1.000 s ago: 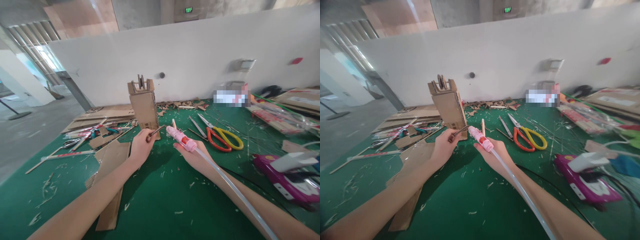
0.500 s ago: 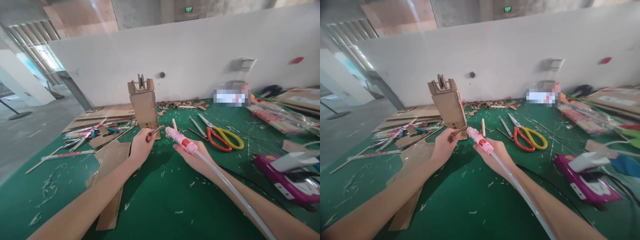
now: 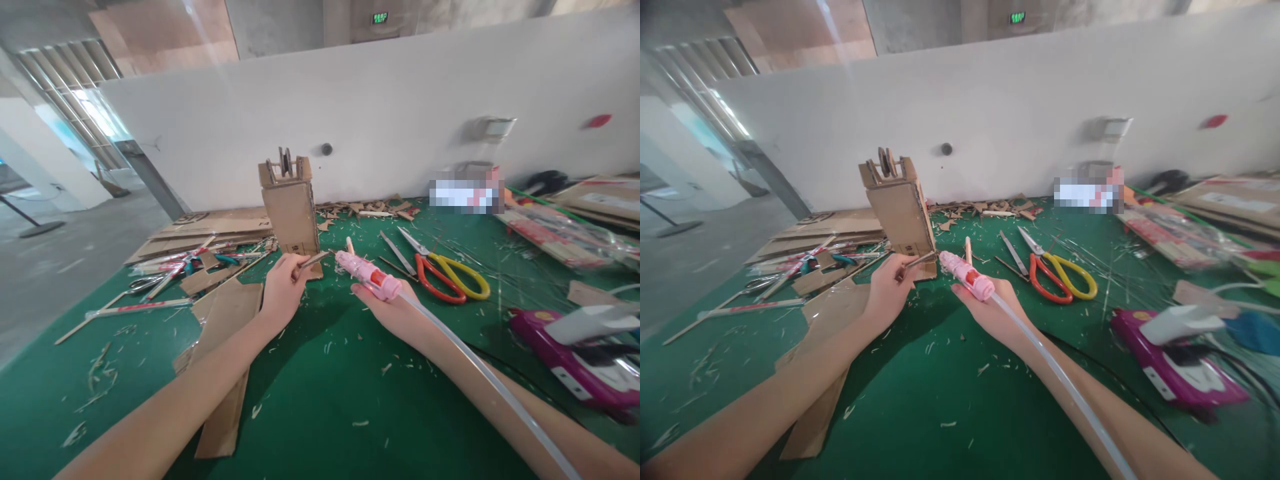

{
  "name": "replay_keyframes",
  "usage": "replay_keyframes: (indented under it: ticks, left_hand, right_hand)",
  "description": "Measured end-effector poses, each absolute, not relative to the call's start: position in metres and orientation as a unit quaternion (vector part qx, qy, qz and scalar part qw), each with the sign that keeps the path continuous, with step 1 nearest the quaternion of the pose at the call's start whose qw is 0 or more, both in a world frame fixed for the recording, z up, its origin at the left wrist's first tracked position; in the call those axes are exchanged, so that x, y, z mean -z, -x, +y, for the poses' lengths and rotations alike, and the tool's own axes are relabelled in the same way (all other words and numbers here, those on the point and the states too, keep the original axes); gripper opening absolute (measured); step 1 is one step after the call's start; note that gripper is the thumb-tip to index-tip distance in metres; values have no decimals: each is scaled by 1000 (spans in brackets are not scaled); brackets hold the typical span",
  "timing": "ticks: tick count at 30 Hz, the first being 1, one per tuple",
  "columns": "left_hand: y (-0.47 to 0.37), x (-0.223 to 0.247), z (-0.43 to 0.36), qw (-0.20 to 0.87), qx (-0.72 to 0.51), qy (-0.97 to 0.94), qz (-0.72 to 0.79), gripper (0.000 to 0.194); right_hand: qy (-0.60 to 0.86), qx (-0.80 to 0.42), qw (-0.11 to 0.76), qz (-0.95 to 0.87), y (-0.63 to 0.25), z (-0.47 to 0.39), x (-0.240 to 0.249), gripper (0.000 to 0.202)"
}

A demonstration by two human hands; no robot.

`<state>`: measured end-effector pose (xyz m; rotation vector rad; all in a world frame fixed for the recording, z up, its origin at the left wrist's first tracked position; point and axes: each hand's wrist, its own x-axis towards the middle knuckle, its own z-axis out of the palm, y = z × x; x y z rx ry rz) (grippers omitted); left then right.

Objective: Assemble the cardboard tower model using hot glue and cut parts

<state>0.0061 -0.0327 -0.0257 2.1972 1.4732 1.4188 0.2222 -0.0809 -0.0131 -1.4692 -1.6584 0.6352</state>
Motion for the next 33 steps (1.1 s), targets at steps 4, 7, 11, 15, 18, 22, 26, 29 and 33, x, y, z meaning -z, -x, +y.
replay_keyframes:
  ticks: [4,7,11,15,18,22,26,29,33]
  left_hand:
    - [-6,25,-32,75,-470,-726,497,12]
    - [-7,25,-32,73,-472,-722,500,12]
    - [-7,26,-31,69,-475,-723,497,11]
    - [-7,27,-31,63,-472,-725,498,11]
    - [-7,26,-32,54,-472,-728,495,10]
    - [-8,25,-33,47,-476,-729,489,8]
    - [-9,24,-34,52,-477,-733,483,9]
    - [-9,23,-35,49,-472,-737,481,10]
    - [-10,22,-36,52,-475,-740,473,10]
  right_hand:
    - [589,-268,390,-654,-221,-82,12,35]
    - [588,-263,398,-653,-219,-84,9,33]
    - [579,-265,405,-656,-217,-88,4,27]
    - [573,-265,403,-663,-215,-92,-2,30]
    - [568,-273,402,-665,-215,-94,-4,36]
    - [558,-274,396,-676,-216,-92,-2,38]
    - [555,-266,378,-691,-217,-90,3,33]
    - [547,-270,360,-706,-218,-89,6,33]
    - [531,-258,347,-729,-220,-88,9,35]
